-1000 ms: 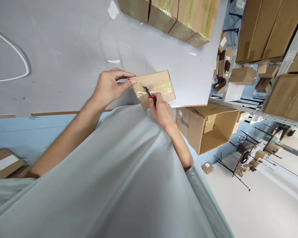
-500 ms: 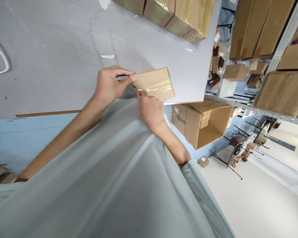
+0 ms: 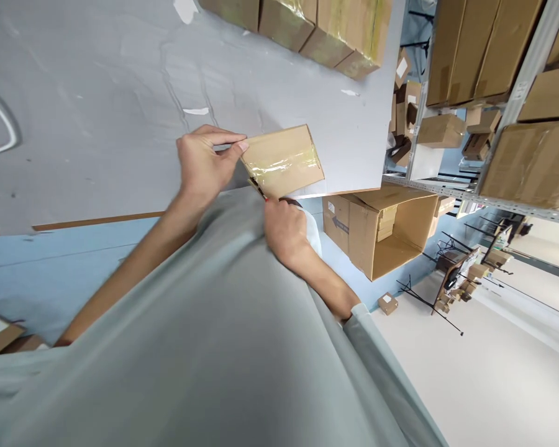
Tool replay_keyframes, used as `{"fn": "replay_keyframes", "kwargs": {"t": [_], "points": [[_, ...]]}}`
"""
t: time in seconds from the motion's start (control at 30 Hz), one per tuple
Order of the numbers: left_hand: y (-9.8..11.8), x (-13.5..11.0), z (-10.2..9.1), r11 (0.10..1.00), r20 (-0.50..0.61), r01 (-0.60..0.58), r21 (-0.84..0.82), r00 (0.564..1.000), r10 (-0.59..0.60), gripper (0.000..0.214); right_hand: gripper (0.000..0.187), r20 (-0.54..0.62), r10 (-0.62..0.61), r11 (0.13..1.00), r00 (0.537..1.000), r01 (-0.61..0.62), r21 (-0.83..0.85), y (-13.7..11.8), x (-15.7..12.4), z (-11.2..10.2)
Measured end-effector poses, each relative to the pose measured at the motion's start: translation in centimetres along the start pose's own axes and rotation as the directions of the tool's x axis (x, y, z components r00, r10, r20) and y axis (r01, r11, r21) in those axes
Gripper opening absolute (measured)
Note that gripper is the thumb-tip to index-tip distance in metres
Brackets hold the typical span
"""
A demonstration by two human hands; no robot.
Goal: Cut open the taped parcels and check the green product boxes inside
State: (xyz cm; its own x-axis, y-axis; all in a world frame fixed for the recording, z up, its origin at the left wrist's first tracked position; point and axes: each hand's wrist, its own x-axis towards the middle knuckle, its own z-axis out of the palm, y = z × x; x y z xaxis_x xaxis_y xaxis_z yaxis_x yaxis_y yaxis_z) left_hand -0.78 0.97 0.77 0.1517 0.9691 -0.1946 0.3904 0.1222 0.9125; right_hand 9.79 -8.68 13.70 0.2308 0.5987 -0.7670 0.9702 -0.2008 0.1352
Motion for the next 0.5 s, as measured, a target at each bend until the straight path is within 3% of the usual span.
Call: {"fn": "replay_keyframes", "kwargs": {"t": [0.17, 0.3, 0.4, 0.5], "points": [[-0.1, 0.0, -0.5, 0.999, 0.027, -0.019, 0.045, 0.999, 0.018, 0.020, 0.040, -0.033, -0.032, 0.996, 0.999, 0.034, 0.078, 1.7, -1.4, 0.3], [0.6, -0.3, -0.6, 0.989, 0.019, -0.092, 0.119, 0.996, 0.091, 0.036, 0.043, -0.164, 0.021, 0.971, 0.986, 0.018, 0.237, 4.9, -1.8, 0.3], [2.4, -0.7, 1.1, 0.942, 0.049, -0.226, 0.249, 0.974, 0.221, 0.043, 0.045, -0.290, 0.135, 0.926, 0.947, -0.016, 0.378, 8.3, -0.7, 0.9], [4.1, -1.2, 4.2, 0.878, 0.232, -0.363, 0.313, 0.925, 0.300, 0.043, 0.049, -0.375, 0.165, 0.891, 0.912, 0.025, 0.453, 11.7, 1.3, 1.7]]}}
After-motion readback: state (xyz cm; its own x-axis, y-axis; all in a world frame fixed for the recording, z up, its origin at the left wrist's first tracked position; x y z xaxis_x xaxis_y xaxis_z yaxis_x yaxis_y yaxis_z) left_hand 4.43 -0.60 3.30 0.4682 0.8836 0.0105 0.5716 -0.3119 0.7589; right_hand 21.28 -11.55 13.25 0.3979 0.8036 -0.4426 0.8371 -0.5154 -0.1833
